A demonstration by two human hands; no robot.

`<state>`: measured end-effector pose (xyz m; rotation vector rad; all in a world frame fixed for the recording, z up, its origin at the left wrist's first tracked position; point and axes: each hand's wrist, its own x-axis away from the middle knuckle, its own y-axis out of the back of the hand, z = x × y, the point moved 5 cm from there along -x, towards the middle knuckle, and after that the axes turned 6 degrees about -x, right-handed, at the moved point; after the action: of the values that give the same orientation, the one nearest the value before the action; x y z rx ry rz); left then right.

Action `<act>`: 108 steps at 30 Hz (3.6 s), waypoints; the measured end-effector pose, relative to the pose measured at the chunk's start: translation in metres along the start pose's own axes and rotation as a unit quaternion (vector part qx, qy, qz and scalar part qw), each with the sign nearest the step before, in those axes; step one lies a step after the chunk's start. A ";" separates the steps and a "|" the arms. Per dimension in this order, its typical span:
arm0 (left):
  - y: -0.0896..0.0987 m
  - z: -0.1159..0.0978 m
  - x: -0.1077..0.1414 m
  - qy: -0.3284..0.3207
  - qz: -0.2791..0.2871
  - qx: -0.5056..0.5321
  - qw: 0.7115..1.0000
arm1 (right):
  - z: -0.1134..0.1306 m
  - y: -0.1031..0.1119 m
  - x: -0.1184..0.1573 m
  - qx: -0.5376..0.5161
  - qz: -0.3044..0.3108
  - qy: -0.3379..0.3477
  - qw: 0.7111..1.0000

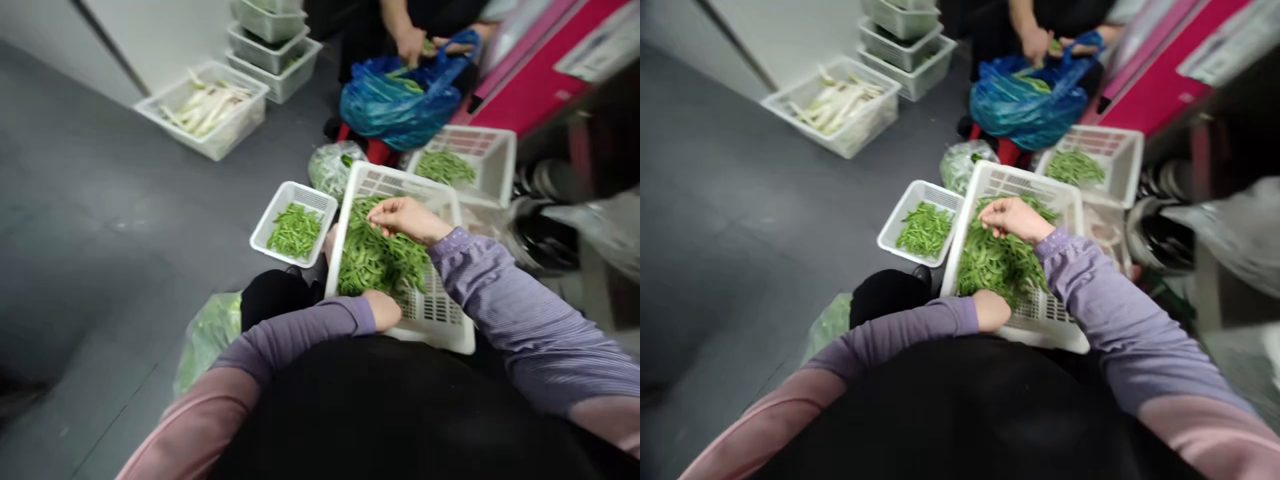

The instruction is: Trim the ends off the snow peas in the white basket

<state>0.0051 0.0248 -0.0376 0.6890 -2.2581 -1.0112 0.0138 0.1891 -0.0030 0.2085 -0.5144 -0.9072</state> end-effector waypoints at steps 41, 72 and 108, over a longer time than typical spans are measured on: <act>0.018 -0.001 -0.015 0.075 0.044 0.451 0.888 | -0.104 -0.013 0.185 -0.080 -0.212 0.036 0.973; -0.010 -0.010 -0.026 0.009 0.004 -0.138 0.990 | -0.083 -0.020 0.192 0.367 -0.083 0.108 0.920; 0.002 0.019 -0.041 0.149 -0.045 -0.005 0.988 | -0.184 0.005 0.118 0.270 -0.184 -0.230 0.917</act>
<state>0.0213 0.0621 -0.0584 0.8823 -1.9768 -0.8953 0.1708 0.0914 -0.1196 0.6189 -1.1958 -1.1725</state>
